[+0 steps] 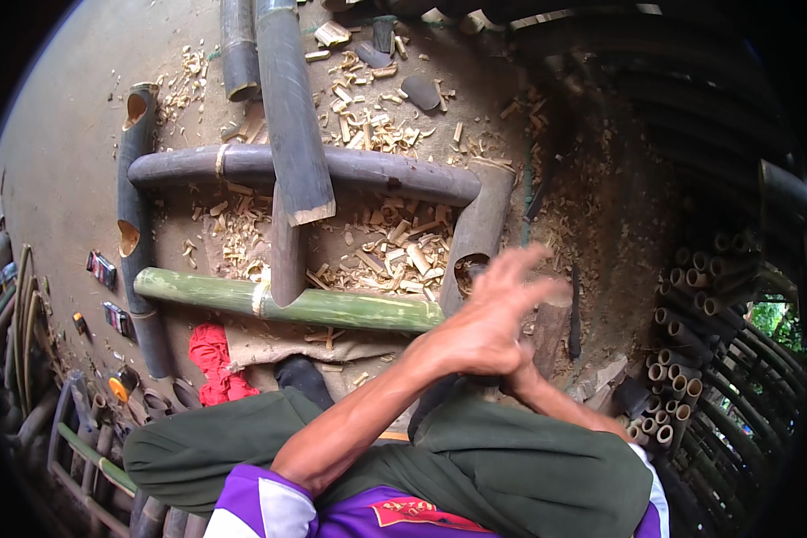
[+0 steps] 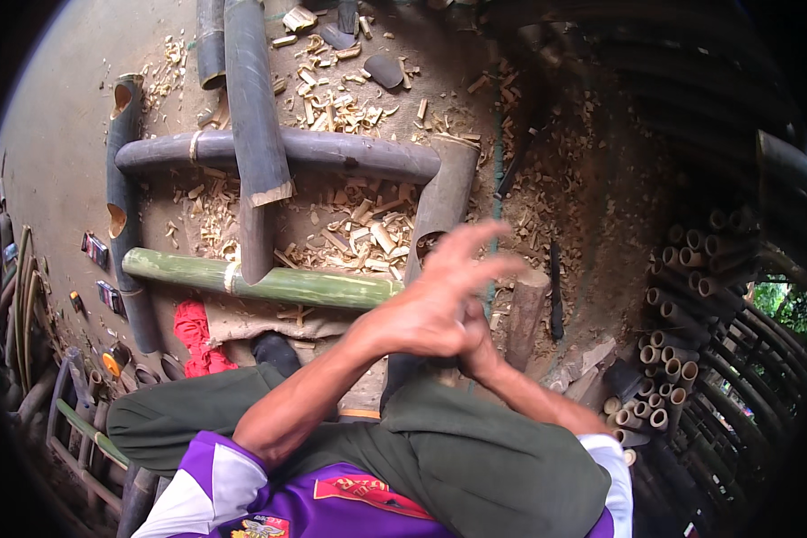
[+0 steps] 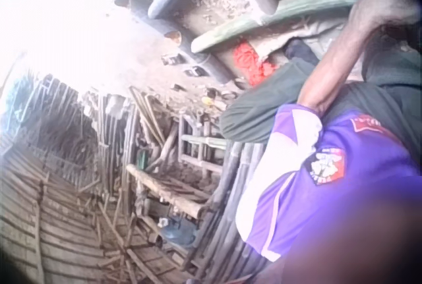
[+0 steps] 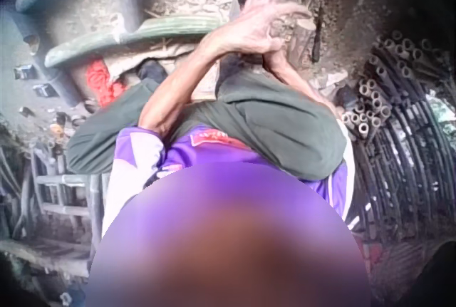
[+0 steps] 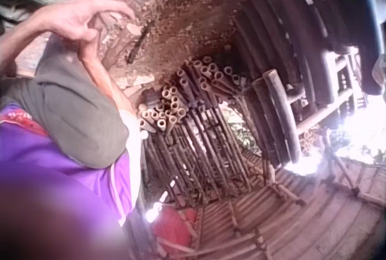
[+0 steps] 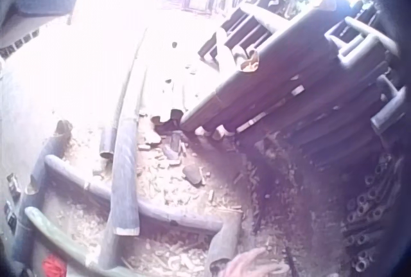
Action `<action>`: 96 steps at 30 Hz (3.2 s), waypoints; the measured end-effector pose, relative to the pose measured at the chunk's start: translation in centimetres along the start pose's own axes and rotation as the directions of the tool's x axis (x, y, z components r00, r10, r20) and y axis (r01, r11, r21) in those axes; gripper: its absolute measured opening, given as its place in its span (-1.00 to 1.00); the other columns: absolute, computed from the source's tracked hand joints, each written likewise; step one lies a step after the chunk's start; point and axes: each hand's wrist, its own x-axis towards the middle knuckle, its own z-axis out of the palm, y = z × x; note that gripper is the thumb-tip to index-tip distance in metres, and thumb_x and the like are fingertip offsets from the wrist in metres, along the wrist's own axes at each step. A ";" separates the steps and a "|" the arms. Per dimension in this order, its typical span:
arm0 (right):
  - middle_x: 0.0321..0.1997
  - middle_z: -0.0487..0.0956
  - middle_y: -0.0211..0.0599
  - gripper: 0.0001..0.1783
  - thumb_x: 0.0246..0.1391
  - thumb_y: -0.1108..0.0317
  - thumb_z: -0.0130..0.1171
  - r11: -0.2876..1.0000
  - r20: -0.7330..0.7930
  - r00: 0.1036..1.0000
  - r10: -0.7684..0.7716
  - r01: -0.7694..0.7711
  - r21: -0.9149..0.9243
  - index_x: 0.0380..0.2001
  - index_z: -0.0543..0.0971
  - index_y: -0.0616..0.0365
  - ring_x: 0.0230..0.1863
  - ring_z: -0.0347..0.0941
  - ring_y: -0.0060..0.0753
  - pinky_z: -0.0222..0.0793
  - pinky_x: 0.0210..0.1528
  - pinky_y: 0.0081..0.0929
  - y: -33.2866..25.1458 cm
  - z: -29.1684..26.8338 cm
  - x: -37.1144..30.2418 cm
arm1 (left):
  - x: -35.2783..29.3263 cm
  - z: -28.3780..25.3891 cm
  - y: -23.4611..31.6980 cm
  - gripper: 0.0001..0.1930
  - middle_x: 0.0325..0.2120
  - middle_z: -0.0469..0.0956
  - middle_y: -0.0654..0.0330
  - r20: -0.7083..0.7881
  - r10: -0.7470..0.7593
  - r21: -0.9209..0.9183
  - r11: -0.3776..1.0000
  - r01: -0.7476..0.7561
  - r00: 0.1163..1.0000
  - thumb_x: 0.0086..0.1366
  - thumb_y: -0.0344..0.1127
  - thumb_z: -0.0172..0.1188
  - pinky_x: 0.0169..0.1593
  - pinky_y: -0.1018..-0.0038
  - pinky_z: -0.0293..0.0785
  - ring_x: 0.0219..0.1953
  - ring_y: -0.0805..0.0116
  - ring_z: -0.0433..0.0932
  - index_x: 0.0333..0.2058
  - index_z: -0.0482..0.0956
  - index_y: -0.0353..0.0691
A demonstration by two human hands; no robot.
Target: The person sits on the ground and uses a chisel and wooden mallet to carve a hole into a bamboo pole. They repeatedly strike the chisel to remove material and occasionally clear debris from the opening.
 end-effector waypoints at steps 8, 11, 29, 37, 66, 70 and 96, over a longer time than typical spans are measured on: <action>-0.28 0.52 -0.18 -0.64 0.40 0.24 0.14 0.745 -0.388 0.836 -0.388 0.037 -0.666 0.08 0.35 0.23 -0.23 0.52 -0.32 0.44 -0.12 -0.32 3.9 -3.7 -1.2 | -1.7 -7.6 -2.3 -0.59 -0.53 0.68 0.09 -0.482 -0.606 0.147 0.656 0.740 0.633 0.34 0.04 0.41 -0.28 0.21 0.61 -0.46 0.24 0.67 -0.38 0.67 -0.25; -0.15 0.60 0.11 -0.51 0.32 0.27 0.18 0.621 -0.472 0.773 -0.423 -0.132 -0.773 0.17 0.33 0.30 -0.11 0.59 0.17 0.44 0.02 0.01 7.1 -5.2 0.1 | -1.2 -2.1 -5.4 -0.43 -0.53 0.70 0.03 -0.313 -0.613 0.517 0.531 0.672 0.726 0.23 0.31 0.41 -0.33 0.05 0.64 -0.45 0.11 0.73 -0.42 0.67 -0.19; 0.20 0.40 0.04 -0.45 0.03 0.26 0.37 0.332 -0.272 0.774 -0.572 -0.085 -0.939 0.11 0.51 0.13 0.22 0.30 0.21 0.22 0.29 0.14 2.6 -3.1 -2.3 | -7.7 -14.6 -10.0 -0.23 -0.03 0.58 -0.17 -0.735 -0.588 -0.298 0.727 0.618 0.337 0.07 0.02 0.60 0.16 0.07 0.54 0.02 -0.01 0.60 0.08 0.50 -0.41; 0.04 0.49 0.09 -0.57 0.15 0.27 0.32 0.480 -0.089 0.834 -0.545 0.223 -0.848 0.06 0.55 0.19 0.14 0.44 0.15 0.33 0.25 -0.02 -1.6 0.6 -3.1 | -4.8 -13.1 -9.0 -0.17 -0.11 0.71 -0.28 -0.717 -0.620 -0.218 0.632 0.744 0.318 -0.14 0.20 0.58 0.10 0.05 0.59 -0.02 -0.17 0.70 -0.10 0.69 -0.49; 0.24 0.57 0.05 0.01 -0.11 0.03 0.58 0.481 -0.161 0.980 -0.119 -0.085 -0.873 0.35 0.40 0.31 0.30 0.48 -0.04 0.38 0.35 -0.16 4.8 -13.6 -30.4 | -7.1 4.9 -2.5 -0.32 0.07 0.67 0.14 0.193 -0.449 -0.962 0.088 0.258 0.872 0.42 0.17 0.33 0.22 0.12 0.47 0.09 0.17 0.63 0.22 0.52 -0.31; 0.21 0.59 0.01 -0.04 -0.10 0.06 0.58 0.510 -0.109 0.972 -0.210 0.014 -0.860 0.31 0.43 0.30 0.26 0.50 -0.08 0.40 0.32 -0.17 -0.9 -10.2 -23.6 | -9.0 5.9 -1.3 -0.39 0.06 0.67 0.13 0.241 -0.479 -0.959 0.018 0.284 0.844 0.42 0.10 0.36 0.19 0.13 0.52 0.06 0.18 0.65 0.17 0.56 -0.32; 0.04 0.73 -0.16 -0.37 -0.04 0.25 0.64 0.578 0.317 0.843 -0.434 0.531 -0.620 0.08 0.63 0.23 0.14 0.60 -0.21 0.49 0.21 -0.20 -6.2 -1.6 -1.5 | 5.1 -8.9 27.5 -0.41 -0.27 0.64 0.34 -0.308 0.407 -0.374 0.779 -0.502 0.860 -0.05 -0.30 0.65 -0.07 0.48 0.57 -0.21 0.56 0.59 -0.02 0.61 -0.30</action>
